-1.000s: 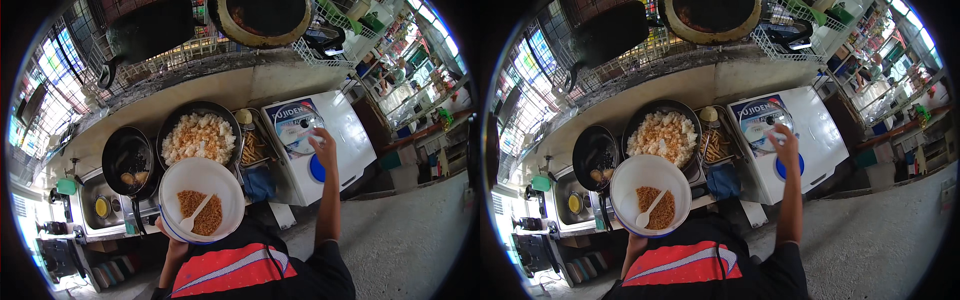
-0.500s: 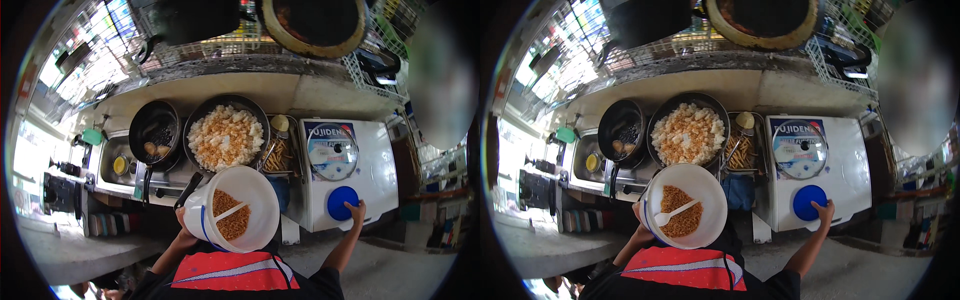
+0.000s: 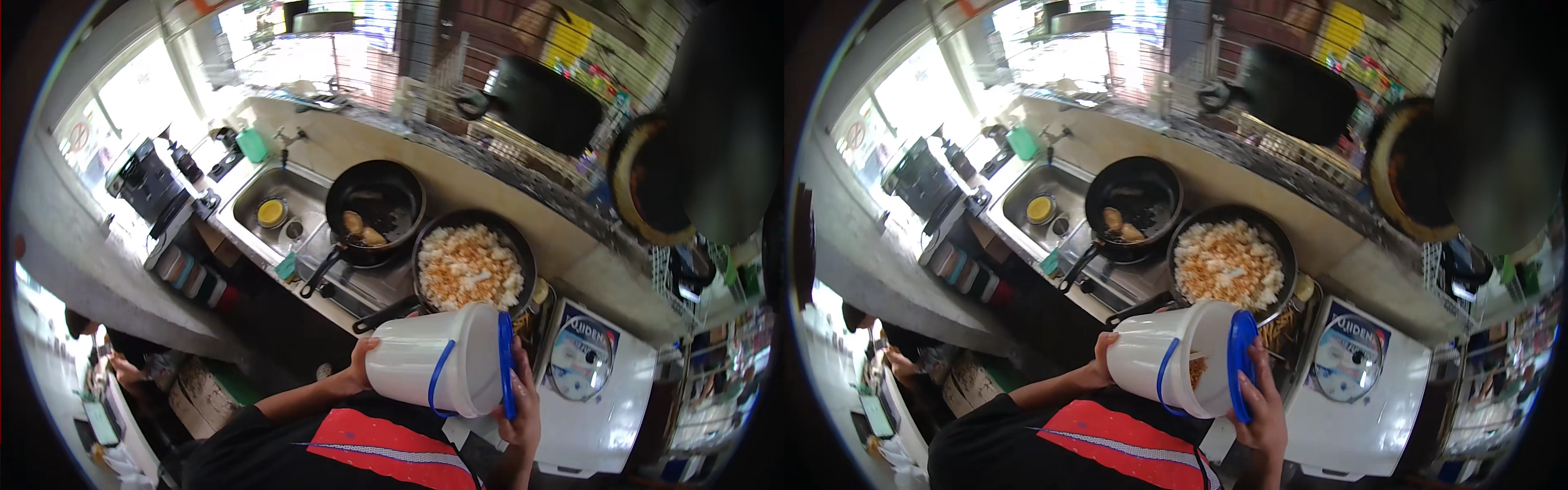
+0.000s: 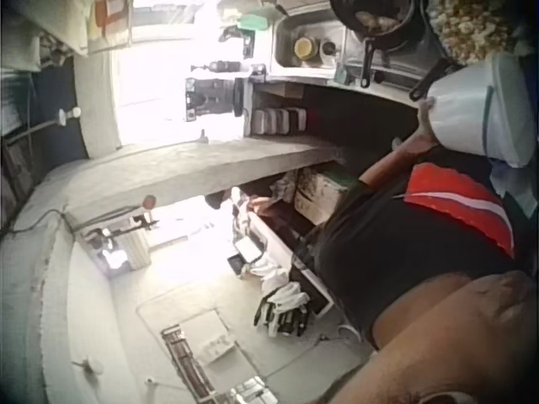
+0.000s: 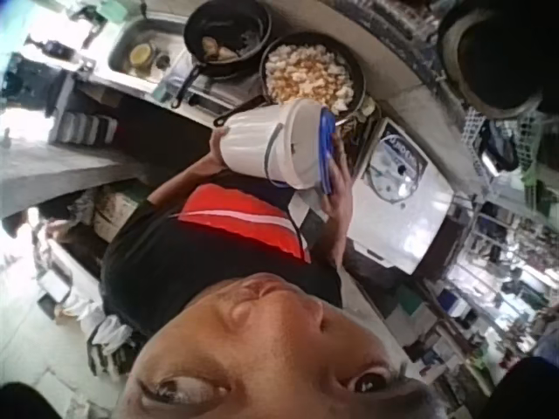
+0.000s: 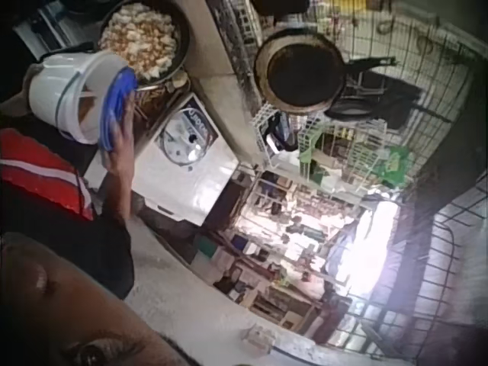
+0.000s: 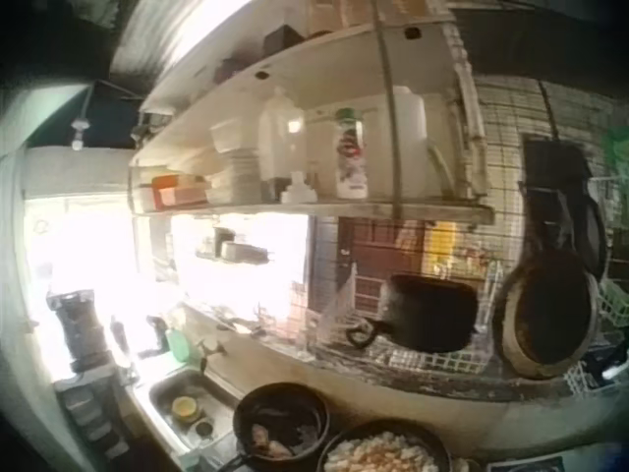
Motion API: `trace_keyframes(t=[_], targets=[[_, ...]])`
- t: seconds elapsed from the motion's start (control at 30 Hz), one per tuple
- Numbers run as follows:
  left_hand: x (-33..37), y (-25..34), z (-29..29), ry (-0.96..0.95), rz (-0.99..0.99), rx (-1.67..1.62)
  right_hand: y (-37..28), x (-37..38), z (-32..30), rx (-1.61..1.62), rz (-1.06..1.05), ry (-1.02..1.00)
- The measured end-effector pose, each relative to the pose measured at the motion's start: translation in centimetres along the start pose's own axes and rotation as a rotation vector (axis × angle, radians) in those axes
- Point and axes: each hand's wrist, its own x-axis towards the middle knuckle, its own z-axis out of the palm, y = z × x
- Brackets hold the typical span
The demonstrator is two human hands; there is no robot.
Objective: Preparing and seasoning fried rice in a pan on a stove.
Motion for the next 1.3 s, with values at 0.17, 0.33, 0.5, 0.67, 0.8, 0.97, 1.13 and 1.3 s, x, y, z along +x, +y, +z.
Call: trace_keyframes(t=[0.17, 0.33, 0.5, 0.67, 0.8, 0.97, 1.13, 1.3], targets=[[-5.1, 5.8, -2.1, -0.198, 0.149, -0.110, -3.1, 6.2, 6.4, 0.126, -0.282, -0.385], [-10.6, 8.3, -10.7, -0.066, 0.294, -0.331, -6.5, 9.4, 18.6, 0.034, -0.388, -0.471], [-16.8, 14.0, -15.8, 0.040, 0.493, -0.421, -9.9, 12.3, 29.5, 0.184, -0.445, -0.453], [-21.2, 18.8, -19.4, 0.137, 0.810, -0.266, -12.9, 14.7, 36.7, 0.376, -0.418, -0.465], [-22.1, 19.9, -23.1, 0.153, 0.787, -0.349, -16.9, 18.7, 38.8, 0.240, -0.390, -0.701], [-22.7, 21.3, -23.1, 0.140, 0.862, -0.419, -22.4, 24.0, 36.4, 0.276, -0.385, -0.285], [-20.5, 22.0, -22.1, 0.111, 0.804, -0.373, -18.4, 24.1, 41.7, 0.208, -0.343, -0.627], [-16.9, 21.9, -24.9, 0.095, 0.684, -0.404, -14.9, 25.3, 42.8, 0.128, -0.271, -0.604]])
